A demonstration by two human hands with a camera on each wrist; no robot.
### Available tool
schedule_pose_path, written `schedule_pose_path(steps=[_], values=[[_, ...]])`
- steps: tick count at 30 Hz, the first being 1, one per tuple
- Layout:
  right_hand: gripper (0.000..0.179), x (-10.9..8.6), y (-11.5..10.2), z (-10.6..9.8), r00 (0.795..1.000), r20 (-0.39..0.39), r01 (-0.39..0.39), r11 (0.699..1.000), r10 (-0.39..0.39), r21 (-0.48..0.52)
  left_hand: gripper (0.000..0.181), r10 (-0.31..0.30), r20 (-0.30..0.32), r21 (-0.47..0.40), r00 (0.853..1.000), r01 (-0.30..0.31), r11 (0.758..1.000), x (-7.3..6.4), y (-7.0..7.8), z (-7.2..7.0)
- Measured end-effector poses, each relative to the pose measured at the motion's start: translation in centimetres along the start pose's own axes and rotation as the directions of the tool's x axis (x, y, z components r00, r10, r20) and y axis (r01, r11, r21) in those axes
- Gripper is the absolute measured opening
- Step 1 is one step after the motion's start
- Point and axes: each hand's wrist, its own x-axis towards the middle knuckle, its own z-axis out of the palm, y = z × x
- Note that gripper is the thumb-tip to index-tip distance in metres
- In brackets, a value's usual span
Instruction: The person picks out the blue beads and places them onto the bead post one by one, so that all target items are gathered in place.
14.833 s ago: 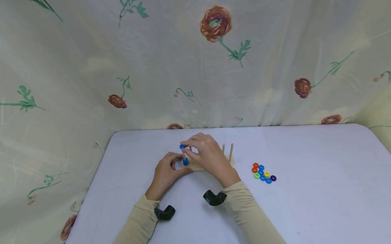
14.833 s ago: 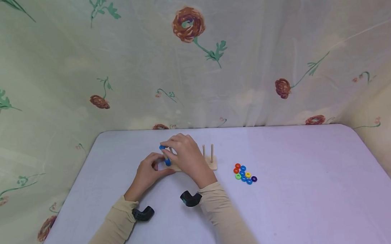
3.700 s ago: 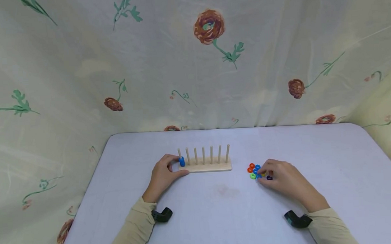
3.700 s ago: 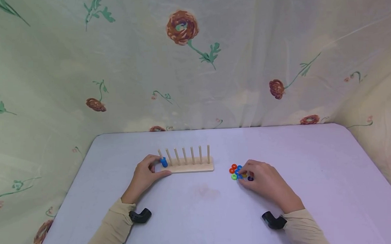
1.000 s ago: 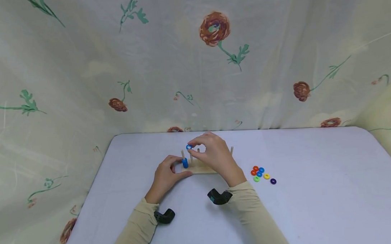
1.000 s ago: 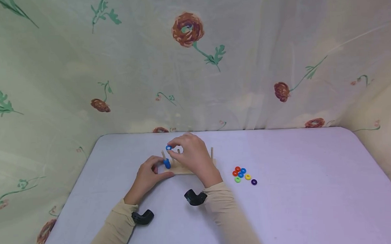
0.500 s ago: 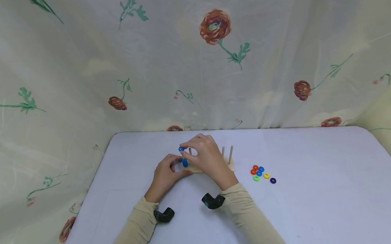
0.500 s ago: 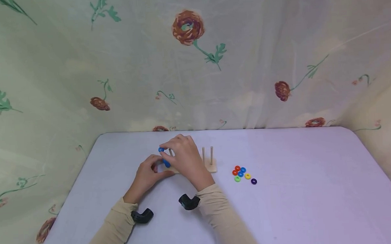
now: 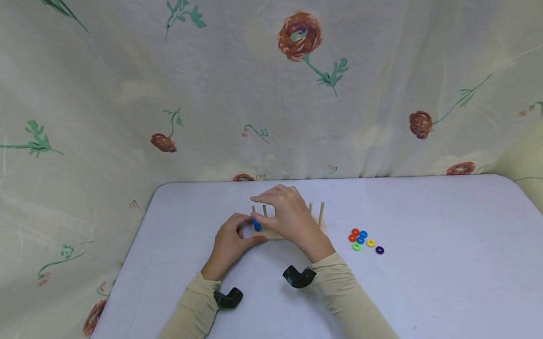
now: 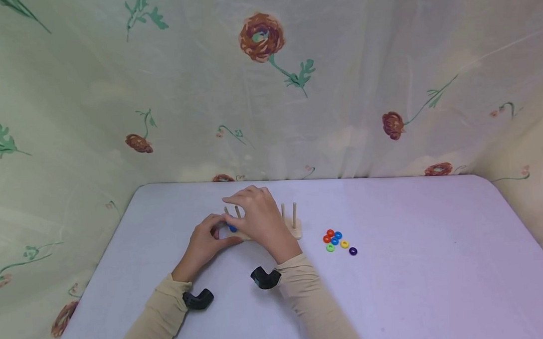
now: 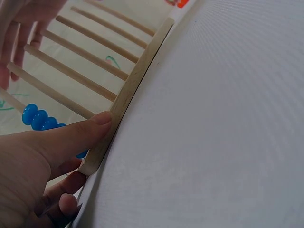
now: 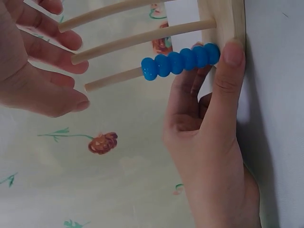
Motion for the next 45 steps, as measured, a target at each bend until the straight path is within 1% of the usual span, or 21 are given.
schedule_pose_path(steps=[7,16,22,26,31,35,38,45], values=[[0.026,0.0,0.4,-0.3,1.000,-0.017,-0.008,1.000,0.008,0.015,0.053,-0.012,-0.001,-0.012,1.000,0.012,1.000,0.1,0.1,0.0],[0.024,-0.2,0.8,-0.9,0.999,0.001,-0.032,0.999,0.032,0.012,0.051,-0.015,-0.005,0.001,1.000,0.015,1.000,0.1,0.0,0.1],[0.024,-0.3,1.0,-1.7,0.998,-0.009,-0.056,0.998,0.056,0.022,0.053,-0.013,-0.002,0.006,1.000,0.013,1.000,0.1,0.0,0.1],[0.024,-0.5,1.5,-2.4,0.997,-0.017,-0.068,0.997,0.069,0.019,0.054,0.002,-0.007,0.012,1.000,-0.002,1.000,0.1,-0.2,0.1],[0.024,-0.8,2.5,-3.5,0.996,-0.027,-0.087,0.996,0.087,0.026,0.054,0.030,-0.022,0.029,0.999,-0.030,0.999,0.2,-0.2,0.2],[0.025,-1.3,3.4,-4.8,0.990,-0.014,-0.141,0.990,0.141,0.030,0.053,0.041,-0.027,0.028,0.999,-0.041,0.999,0.2,0.0,0.3],[0.026,-1.9,4.1,-5.8,0.983,-0.006,-0.182,0.983,0.182,0.030,0.052,0.037,-0.027,0.025,0.999,-0.037,0.999,0.2,0.0,0.3],[0.025,-3.7,6.3,-7.9,0.984,-0.047,-0.172,0.985,0.172,0.009,0.054,0.013,-0.013,0.019,1.000,-0.013,1.000,0.0,0.1,0.1]])
